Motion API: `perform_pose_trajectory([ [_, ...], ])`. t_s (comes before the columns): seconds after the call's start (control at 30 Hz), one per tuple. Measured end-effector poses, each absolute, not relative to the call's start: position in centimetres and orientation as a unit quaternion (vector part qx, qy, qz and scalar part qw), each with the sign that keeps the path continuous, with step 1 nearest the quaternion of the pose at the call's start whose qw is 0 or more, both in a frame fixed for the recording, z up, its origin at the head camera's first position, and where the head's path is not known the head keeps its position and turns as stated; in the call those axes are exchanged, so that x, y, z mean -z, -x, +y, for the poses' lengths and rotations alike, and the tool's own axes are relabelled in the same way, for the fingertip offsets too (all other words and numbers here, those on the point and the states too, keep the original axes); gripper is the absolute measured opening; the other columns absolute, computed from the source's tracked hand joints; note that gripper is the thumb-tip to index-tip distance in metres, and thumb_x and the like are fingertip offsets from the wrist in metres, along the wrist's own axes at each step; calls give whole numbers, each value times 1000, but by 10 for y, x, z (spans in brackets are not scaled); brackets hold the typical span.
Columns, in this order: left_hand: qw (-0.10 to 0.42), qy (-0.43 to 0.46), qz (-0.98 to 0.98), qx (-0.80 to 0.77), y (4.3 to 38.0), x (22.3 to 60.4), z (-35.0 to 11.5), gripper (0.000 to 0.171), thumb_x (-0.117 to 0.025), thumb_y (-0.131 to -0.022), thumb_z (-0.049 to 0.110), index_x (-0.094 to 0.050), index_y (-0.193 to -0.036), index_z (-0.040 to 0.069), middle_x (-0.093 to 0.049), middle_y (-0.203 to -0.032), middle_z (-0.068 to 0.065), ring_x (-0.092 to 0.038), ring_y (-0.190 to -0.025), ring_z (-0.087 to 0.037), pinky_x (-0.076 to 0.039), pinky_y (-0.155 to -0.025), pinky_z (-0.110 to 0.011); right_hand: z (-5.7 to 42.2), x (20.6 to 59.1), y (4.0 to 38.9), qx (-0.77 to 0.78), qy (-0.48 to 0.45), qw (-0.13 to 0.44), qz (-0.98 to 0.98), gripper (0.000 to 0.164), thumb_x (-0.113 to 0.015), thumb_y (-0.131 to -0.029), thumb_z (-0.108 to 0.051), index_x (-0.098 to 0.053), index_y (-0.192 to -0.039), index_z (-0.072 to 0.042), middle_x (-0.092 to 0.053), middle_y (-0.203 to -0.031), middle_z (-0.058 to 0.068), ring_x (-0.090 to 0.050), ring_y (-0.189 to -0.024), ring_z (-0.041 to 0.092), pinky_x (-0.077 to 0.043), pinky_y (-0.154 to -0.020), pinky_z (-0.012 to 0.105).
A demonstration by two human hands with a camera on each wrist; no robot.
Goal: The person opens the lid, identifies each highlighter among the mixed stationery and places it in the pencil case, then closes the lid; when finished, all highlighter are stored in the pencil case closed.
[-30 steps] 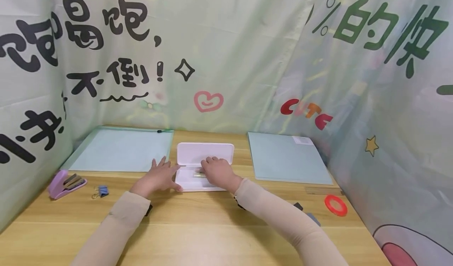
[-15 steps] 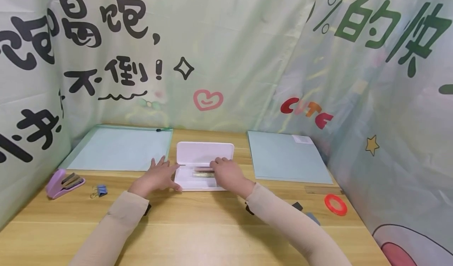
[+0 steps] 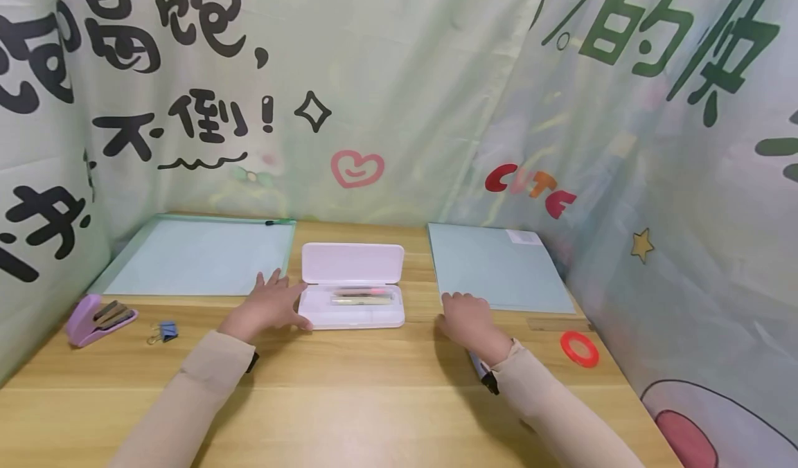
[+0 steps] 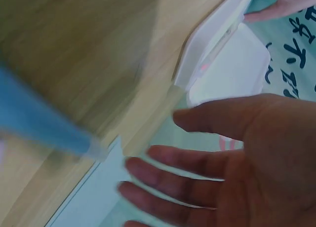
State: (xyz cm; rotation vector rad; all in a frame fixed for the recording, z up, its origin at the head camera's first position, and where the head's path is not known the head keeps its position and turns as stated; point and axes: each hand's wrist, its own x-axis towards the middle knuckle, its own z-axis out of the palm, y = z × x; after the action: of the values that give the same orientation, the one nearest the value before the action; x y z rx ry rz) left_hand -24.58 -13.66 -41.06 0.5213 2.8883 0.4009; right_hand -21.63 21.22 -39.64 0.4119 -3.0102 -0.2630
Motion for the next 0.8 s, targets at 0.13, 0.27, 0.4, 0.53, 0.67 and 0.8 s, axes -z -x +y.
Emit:
perform_pose_trajectory([
  [0.13,93,-172,971,-137,246,409,-136,88,-68,-62,53,-38,-131,6,-27,-130,-33,-4,-123,-47,6,-92,-61,226,395,206,95,-118,2,-988,24,-54,-79,-28,-49,-67,-8,-41,-54,1,-41,-48,16,-38,-42,34],
  [0.27,95,-172,972,-132,247,410,-136,89,-67,-62,54,-37,-132,7,-27,-130,-33,-4,-123,-47,6,-92,-61,235,398,196,100,-129,-4,-987,24,-55,-77,-25,-46,-62,-9,-40,-51,0,-41,-45,15,-37,-40,35],
  [0.4,89,-174,972,-130,249,412,-137,90,-67,-61,56,-37,-131,7,-27,-130,-33,-5,-122,-48,5,-91,-62,236,403,193,104,-127,-14,-986,23,-51,-81,-25,-47,-65,-8,-40,-52,1,-41,-45,16,-36,-40,36],
  [0.53,89,-173,971,-135,249,413,-139,90,-67,-61,56,-38,-131,8,-27,-130,-33,-4,-122,-48,6,-91,-62,234,408,193,100,-118,-7,-988,26,-47,-86,-26,-48,-67,-8,-39,-51,2,-40,-45,17,-35,-39,35],
  [0.67,93,-173,971,-139,249,413,-140,91,-66,-60,56,-37,-132,9,-27,-130,-33,-4,-123,-48,7,-91,-62,233,412,194,98,-124,9,-987,29,-48,-86,-27,-47,-65,-8,-39,-49,2,-40,-42,17,-35,-37,34],
  [0.8,94,-177,970,-139,250,415,-140,91,-66,-60,58,-37,-131,8,-27,-130,-32,-4,-123,-47,7,-91,-62,231,415,195,101,-135,19,-985,24,-51,-83,-26,-47,-67,-8,-39,-50,2,-40,-42,17,-35,-36,34],
])
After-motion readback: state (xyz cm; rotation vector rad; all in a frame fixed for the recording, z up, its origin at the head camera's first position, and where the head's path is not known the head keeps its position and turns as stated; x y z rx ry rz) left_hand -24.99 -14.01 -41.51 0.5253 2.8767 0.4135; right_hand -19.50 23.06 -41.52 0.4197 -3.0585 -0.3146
